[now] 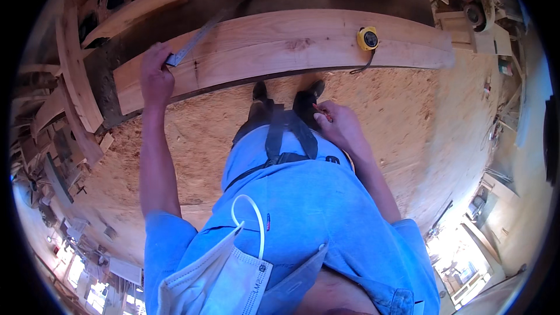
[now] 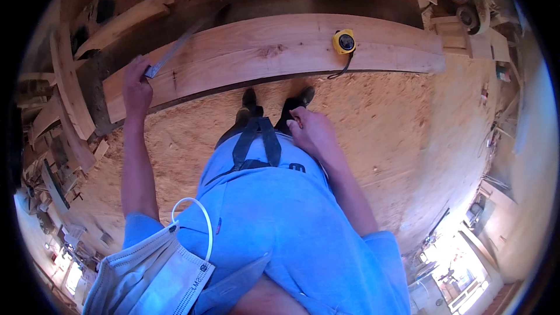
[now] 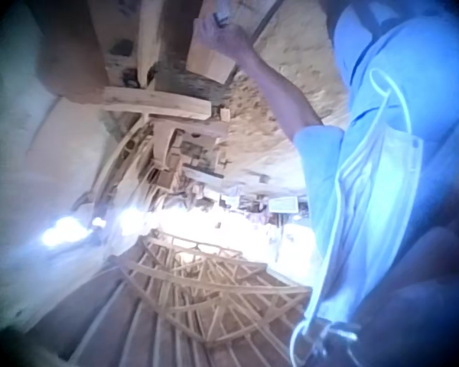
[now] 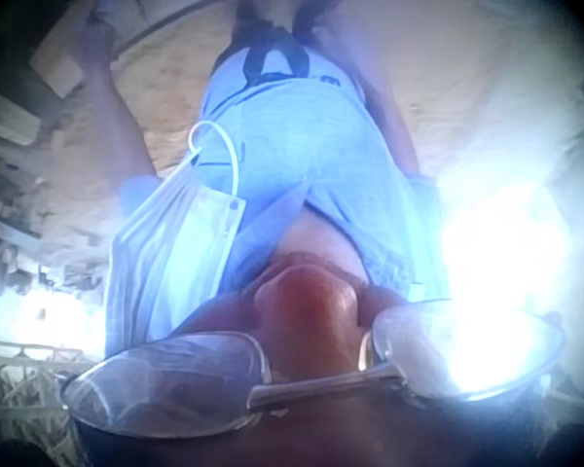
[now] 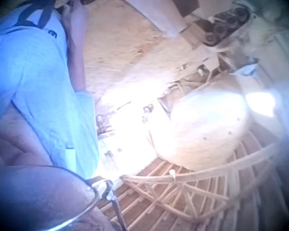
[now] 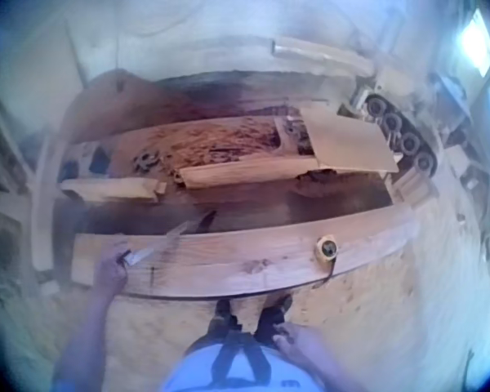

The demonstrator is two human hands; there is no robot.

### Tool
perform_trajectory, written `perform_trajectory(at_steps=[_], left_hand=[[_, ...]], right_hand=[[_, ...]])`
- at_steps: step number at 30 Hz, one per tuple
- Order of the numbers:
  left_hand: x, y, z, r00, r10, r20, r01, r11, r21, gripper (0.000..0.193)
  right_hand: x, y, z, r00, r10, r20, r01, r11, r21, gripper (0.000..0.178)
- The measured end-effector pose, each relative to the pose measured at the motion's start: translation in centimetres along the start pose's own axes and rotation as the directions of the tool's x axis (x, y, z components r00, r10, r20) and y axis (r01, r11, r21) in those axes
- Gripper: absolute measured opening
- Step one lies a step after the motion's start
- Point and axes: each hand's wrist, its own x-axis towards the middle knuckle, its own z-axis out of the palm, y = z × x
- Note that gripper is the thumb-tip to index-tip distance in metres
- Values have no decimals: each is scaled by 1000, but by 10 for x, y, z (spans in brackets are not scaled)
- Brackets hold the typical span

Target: The person measures a long wooden plank using a tape measure and marks specific points with a pencil. They repeatedly reposition the tape measure to verify measurements and make additional marks along the plank's length. The person also uses a metal ruler to draw straight lines between the marked points.

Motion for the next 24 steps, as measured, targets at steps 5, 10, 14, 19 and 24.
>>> perform_trajectory(at_steps=[5,10,14,19,24], left_hand=[[31,-44,-1,984,51,-169,13,934,357,33],[30,-63,9,926,-159,-341,249,938,240,29],[22,2,40,981,12,-192,21,985,172,25],[13,73,73,992,121,22,-122,990,67,29],[8,90,81,989,111,99,-125,981,149,33]], right_hand=[[-4,2,5,1000,-18,-6,18,1000,-16,34],[-7,-3,7,1000,15,-9,-15,1000,-14,35],[-7,-7,13,1000,13,-16,-12,1000,20,35],[-6,-14,18,998,-30,-49,29,1000,-11,29],[-5,-5,28,978,-132,-160,128,991,-38,22]])
